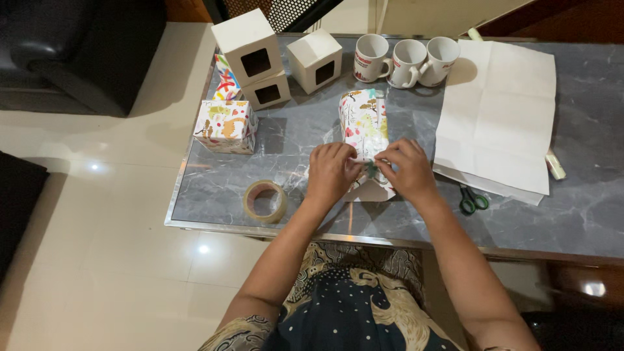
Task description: The person places a mug into a box and then wraps the box with white paper, securing the folds with tape.
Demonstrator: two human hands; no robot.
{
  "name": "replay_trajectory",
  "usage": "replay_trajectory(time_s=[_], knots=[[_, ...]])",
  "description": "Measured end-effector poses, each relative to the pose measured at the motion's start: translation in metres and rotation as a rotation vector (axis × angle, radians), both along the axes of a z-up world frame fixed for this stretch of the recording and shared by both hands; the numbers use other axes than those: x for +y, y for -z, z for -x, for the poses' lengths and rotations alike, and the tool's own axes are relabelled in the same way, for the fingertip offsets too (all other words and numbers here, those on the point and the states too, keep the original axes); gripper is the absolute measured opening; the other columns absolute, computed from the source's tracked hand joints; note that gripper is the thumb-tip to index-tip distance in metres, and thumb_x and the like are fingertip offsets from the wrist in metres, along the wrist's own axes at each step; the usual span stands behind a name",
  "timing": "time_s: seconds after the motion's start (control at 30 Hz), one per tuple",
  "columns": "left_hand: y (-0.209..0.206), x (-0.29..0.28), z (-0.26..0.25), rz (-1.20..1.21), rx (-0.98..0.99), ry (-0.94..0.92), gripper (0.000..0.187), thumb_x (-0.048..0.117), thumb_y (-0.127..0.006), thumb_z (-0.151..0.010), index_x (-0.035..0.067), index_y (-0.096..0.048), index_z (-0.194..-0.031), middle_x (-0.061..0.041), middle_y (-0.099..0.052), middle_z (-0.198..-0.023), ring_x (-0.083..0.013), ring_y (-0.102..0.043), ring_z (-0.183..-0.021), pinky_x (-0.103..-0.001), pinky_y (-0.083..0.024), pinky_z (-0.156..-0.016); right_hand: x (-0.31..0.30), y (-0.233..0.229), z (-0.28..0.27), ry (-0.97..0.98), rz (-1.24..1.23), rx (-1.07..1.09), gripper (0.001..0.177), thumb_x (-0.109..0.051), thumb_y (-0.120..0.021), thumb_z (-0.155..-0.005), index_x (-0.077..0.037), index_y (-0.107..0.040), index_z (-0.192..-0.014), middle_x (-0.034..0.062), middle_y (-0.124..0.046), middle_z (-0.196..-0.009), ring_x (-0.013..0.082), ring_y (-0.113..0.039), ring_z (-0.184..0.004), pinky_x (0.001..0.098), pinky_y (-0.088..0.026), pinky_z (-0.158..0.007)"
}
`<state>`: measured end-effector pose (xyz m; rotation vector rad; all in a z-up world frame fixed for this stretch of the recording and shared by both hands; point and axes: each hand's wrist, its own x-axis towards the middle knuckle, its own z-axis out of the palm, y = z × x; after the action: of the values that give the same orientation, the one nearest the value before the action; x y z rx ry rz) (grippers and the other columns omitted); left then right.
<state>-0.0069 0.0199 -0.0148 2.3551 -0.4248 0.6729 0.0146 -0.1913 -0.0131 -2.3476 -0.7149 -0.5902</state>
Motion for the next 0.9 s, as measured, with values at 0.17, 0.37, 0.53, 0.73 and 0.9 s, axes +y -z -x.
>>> replay_trajectory(time_s=[0.17, 0.37, 0.53, 0.73, 0.9], knots=[[-0.001, -0.006, 0.006, 0.022, -0.081, -0.001, 0.035, 0.011, -0.081, -0.072, 0.014, -0.066, -0.103, -0.007, -0.061, -0.1, -0.0315, -0.06, -0.103, -0.048, -0.043, -0.097, 0.006, 0.012, 0.002, 0.022, 0.059, -0.038, 0.028, -0.008, -0.083, -0.075, -0.012, -0.071, -0.101, 0.0099, -0.06, -0.104, 0.0318, -0.06, -0.101, 0.0434, -0.05, -0.088], [0.007, -0.012, 0.001, -0.013, -0.091, -0.021, 0.034, 0.012, -0.08, -0.078, 0.014, -0.064, -0.107, -0.007, -0.058, -0.102, -0.031, -0.058, -0.103, -0.046, -0.045, -0.095, 0.014, 0.029, 0.004, 0.096, 0.038, -0.147, 0.04, -0.003, -0.085, -0.072, -0.012, -0.066, -0.105, 0.0096, -0.057, -0.109, 0.0333, -0.058, -0.107, 0.0445, -0.049, -0.093], [0.004, -0.016, 0.003, -0.013, -0.078, -0.038, 0.034, 0.012, -0.079, -0.077, 0.014, -0.065, -0.109, -0.007, -0.058, -0.102, -0.0295, -0.059, -0.103, -0.045, -0.044, -0.094, 0.024, 0.04, 0.014, 0.292, -0.164, -0.074, 0.06, -0.005, -0.09, -0.071, -0.01, -0.061, -0.124, 0.0152, -0.052, -0.117, 0.0355, -0.057, -0.109, 0.0436, -0.049, -0.094], [0.002, -0.016, 0.003, -0.065, -0.061, -0.028, 0.035, 0.012, -0.077, -0.079, 0.015, -0.067, -0.112, -0.007, -0.058, -0.103, -0.0286, -0.057, -0.104, -0.045, -0.043, -0.097, 0.018, 0.063, 0.031, 0.288, -0.017, -0.474, 0.052, -0.005, -0.088, -0.076, -0.013, -0.059, -0.118, 0.0107, -0.05, -0.119, 0.0358, -0.056, -0.114, 0.0485, -0.045, -0.101], [0.002, -0.018, 0.0, -0.109, -0.027, -0.029, 0.033, 0.012, -0.076, -0.08, 0.014, -0.064, -0.111, -0.007, -0.06, -0.114, -0.0294, -0.055, -0.117, -0.047, -0.041, -0.102, 0.008, 0.094, 0.067, 0.317, -0.152, -0.173, 0.044, -0.01, -0.087, -0.084, -0.016, -0.059, -0.116, 0.0082, -0.052, -0.119, 0.0297, -0.058, -0.11, 0.0399, -0.05, -0.094]])
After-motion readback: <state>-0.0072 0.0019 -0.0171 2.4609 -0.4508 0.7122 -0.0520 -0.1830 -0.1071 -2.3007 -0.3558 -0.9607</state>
